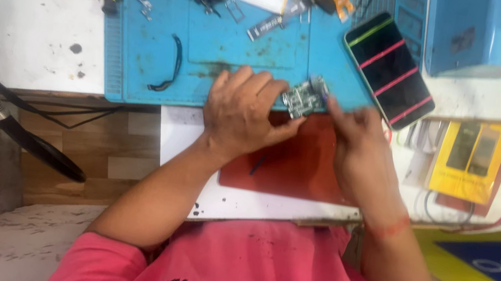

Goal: The person uses a toothbrush to scrub a small green circuit board held in their left hand. The person scrubs the surface of the board with repetitive motions, focusing on cleaning the components and traces.

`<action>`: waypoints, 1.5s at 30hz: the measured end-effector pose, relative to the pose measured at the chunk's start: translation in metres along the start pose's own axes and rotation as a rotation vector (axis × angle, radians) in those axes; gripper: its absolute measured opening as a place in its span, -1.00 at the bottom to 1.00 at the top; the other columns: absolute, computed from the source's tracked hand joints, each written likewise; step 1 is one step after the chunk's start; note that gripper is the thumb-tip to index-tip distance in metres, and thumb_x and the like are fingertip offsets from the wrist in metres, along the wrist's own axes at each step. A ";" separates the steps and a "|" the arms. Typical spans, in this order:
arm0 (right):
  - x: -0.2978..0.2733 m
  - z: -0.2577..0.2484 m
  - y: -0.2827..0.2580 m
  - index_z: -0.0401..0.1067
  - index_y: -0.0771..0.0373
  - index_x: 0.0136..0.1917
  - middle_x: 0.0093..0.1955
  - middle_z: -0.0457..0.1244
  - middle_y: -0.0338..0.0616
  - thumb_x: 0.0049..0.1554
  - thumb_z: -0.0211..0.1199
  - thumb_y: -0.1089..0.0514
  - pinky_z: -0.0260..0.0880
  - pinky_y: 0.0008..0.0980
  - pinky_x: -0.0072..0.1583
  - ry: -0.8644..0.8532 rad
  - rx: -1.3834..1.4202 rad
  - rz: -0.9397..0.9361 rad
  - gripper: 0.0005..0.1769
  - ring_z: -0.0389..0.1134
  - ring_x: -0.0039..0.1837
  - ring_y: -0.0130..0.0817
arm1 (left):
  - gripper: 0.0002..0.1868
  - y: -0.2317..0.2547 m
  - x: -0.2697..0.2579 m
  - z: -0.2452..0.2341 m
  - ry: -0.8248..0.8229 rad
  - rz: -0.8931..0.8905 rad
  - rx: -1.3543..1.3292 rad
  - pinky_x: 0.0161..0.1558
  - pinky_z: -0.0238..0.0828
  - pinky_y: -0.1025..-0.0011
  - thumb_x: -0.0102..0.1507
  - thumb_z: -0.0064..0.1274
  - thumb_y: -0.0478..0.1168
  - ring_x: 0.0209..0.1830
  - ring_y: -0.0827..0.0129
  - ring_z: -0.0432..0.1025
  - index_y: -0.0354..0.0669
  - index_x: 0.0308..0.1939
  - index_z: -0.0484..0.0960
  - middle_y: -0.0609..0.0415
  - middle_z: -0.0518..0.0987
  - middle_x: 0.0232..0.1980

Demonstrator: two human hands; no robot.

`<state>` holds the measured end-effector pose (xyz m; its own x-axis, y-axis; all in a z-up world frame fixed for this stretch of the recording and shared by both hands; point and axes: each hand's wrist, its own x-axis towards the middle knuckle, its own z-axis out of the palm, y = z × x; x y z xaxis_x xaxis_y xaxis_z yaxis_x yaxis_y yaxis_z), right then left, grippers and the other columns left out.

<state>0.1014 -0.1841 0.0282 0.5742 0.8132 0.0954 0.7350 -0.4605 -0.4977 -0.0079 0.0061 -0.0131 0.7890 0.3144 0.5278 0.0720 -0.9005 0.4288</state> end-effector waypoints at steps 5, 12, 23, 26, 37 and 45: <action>0.000 0.003 -0.005 0.44 0.13 0.41 -0.01 0.20 0.07 0.17 0.16 0.36 0.34 -0.07 -0.03 -0.091 0.016 -0.029 -0.46 0.33 -0.06 0.04 | -0.47 0.003 0.000 -0.001 0.025 -0.016 0.035 -0.19 0.22 0.22 0.05 0.38 0.25 -0.23 0.24 0.38 -0.07 -0.20 0.65 0.14 0.51 -0.28; -0.011 -0.006 -0.005 0.47 0.04 0.38 0.03 0.21 0.06 0.15 0.20 0.31 0.36 -0.05 -0.10 -0.133 -0.012 0.024 -0.46 0.35 -0.11 0.03 | -0.45 -0.001 -0.001 0.003 -0.008 -0.019 0.027 -0.17 0.24 0.24 0.01 0.41 0.24 -0.23 0.27 0.38 -0.05 -0.21 0.66 0.18 0.54 -0.26; -0.012 -0.006 0.003 0.36 0.08 0.45 0.05 0.20 0.10 0.20 0.13 0.29 0.37 -0.04 -0.06 -0.084 0.016 0.050 -0.46 0.34 -0.06 0.08 | -0.52 0.005 0.004 0.001 0.028 -0.019 0.071 -0.24 0.19 0.25 0.00 0.43 0.21 -0.25 0.28 0.38 0.01 -0.26 0.65 0.22 0.51 -0.28; -0.011 -0.003 0.002 0.30 0.16 0.50 0.09 0.19 0.13 0.17 0.06 0.37 0.38 -0.04 -0.04 -0.148 0.053 0.010 -0.37 0.35 -0.05 0.10 | -0.53 0.005 0.002 0.001 0.006 -0.019 0.068 -0.21 0.21 0.25 -0.01 0.41 0.20 -0.24 0.29 0.39 0.02 -0.25 0.65 0.23 0.51 -0.28; -0.014 -0.008 -0.012 0.36 0.18 0.44 0.02 0.22 0.16 0.16 0.08 0.35 0.37 -0.03 -0.09 -0.194 0.045 0.005 -0.43 0.34 -0.12 0.12 | -0.40 0.010 0.000 -0.001 0.014 -0.086 0.050 -0.12 0.24 0.22 -0.04 0.44 0.14 -0.13 0.23 0.43 -0.05 -0.07 0.58 0.15 0.51 -0.12; -0.008 0.006 -0.004 0.40 0.05 0.41 0.06 0.27 0.07 0.16 0.19 0.30 0.40 -0.08 -0.07 -0.060 0.091 -0.016 -0.46 0.38 -0.06 0.06 | -0.39 0.012 0.001 0.003 0.036 -0.045 0.162 -0.18 0.23 0.21 0.01 0.38 0.21 -0.18 0.23 0.40 -0.07 -0.05 0.62 0.14 0.51 -0.12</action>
<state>0.0914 -0.1863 0.0243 0.5379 0.8413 0.0534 0.7065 -0.4154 -0.5730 -0.0047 -0.0056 -0.0091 0.7608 0.3636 0.5376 0.2064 -0.9209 0.3307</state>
